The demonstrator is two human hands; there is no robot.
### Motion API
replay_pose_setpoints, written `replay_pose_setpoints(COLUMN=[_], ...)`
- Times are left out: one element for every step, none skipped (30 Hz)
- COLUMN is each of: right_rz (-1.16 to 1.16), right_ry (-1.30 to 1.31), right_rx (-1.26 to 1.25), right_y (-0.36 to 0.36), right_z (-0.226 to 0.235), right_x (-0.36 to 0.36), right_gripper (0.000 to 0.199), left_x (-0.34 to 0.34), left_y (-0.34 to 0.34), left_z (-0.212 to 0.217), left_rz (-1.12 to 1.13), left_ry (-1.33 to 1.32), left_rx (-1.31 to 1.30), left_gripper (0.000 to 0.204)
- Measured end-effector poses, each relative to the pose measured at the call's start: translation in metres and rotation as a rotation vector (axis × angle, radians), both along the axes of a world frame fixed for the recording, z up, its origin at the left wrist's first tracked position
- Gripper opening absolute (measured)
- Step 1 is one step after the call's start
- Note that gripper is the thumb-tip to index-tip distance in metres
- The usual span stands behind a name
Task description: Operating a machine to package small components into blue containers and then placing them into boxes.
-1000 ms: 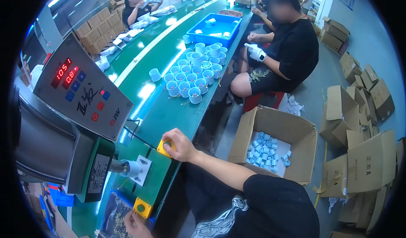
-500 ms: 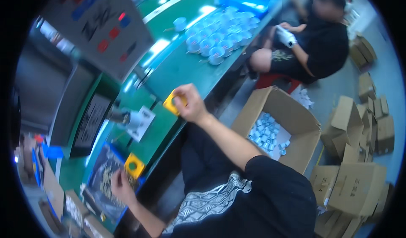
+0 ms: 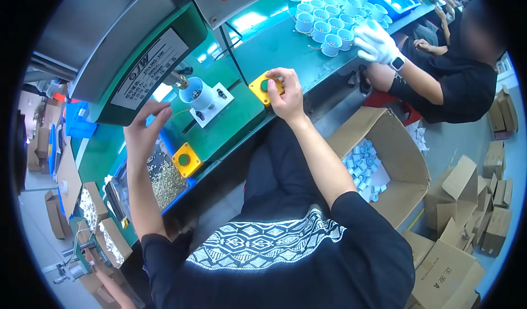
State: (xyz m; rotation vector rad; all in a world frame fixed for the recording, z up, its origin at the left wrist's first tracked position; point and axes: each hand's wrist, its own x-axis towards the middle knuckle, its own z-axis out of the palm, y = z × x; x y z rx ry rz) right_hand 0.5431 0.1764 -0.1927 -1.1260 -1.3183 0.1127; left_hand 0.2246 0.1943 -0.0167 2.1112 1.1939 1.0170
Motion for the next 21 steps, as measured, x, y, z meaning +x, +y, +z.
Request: replay_pose_setpoints(right_rz=[0.0,0.001,0.0,-0.001,-0.001,0.0,0.001,0.001,0.002,0.003,0.004,-0.001,-0.004,-0.005,0.004,0.005,0.02,0.009,-0.003,0.012,0.018], right_ry=[-0.001,-0.001,-0.001,0.013,0.028,0.043,0.044,0.048,0.053,0.058,0.06,0.04,0.021,0.004,0.01,0.042,0.081,0.084,0.089,0.087,0.068], right_rx=[-0.004,-0.008,-0.006,-0.003,0.003,0.008,0.01,0.011,0.011,0.012,0.014,0.014,0.015,0.018,0.025,-0.018,-0.054,-0.077,-0.092,-0.045,-0.064], right_y=[-0.001,-0.002,-0.001,-0.002,0.0,0.001,0.001,0.002,0.003,0.003,0.003,0.004,0.006,0.007,0.007,0.005,0.007,0.003,0.001,0.001,-0.002], right_z=[0.0,0.0,0.0,0.0,0.002,0.003,0.003,0.004,0.004,0.003,0.003,0.002,0.002,0.003,0.002,0.003,0.002,0.001,-0.003,-0.01,-0.01], right_x=[0.0,0.0,0.001,0.001,0.001,0.001,0.001,0.0,0.0,0.0,0.0,0.0,0.0,-0.001,-0.001,-0.003,-0.009,-0.007,-0.002,0.005,0.008], right_gripper=[0.018,0.017,0.017,0.017,0.016,0.016,0.016,0.016,0.015,0.015,0.015,0.016,0.016,0.017,0.017,0.017,0.017,0.016,0.016,0.016,0.015], left_x=[0.01,0.016,0.023,0.029,0.034,0.037,0.039,0.041,0.043,0.044,0.045,0.045,0.045,0.045,0.045,0.041,0.03,0.029,0.032,0.039,0.043], left_y=[0.004,0.009,0.015,0.021,0.026,0.03,0.034,0.037,0.041,0.043,0.046,0.049,0.052,0.057,0.061,0.063,0.066,0.066,0.067,0.068,0.064], left_z=[0.004,0.008,0.013,0.017,0.021,0.022,0.022,0.021,0.02,0.018,0.017,0.015,0.013,0.011,0.004,-0.001,-0.004,-0.014,-0.018,-0.009,0.001], left_rz=[-0.027,-0.029,-0.061,-0.092,-0.122,-0.121,-0.114,-0.107,-0.1,-0.099,-0.113,-0.126,-0.137,-0.13,-0.177,-0.209,-0.227,-0.296,-0.369,-0.378,-0.375], left_ry=[-0.07,-0.068,-0.027,0.015,0.057,0.058,0.092,0.127,0.162,0.163,0.17,0.178,0.187,0.193,0.193,0.199,0.213,0.15,0.096,0.196,0.302], left_rx=[-0.109,-0.11,-0.167,-0.226,-0.282,-0.279,-0.275,-0.271,-0.268,-0.267,-0.275,-0.283,-0.29,-0.285,-0.283,-0.277,-0.264,-0.149,-0.024,0.151,0.312], left_gripper=[0.014,0.014,0.016,0.019,0.021,0.021,0.023,0.026,0.028,0.028,0.028,0.029,0.029,0.029,0.028,0.027,0.026,0.026,0.025,0.027,0.029])
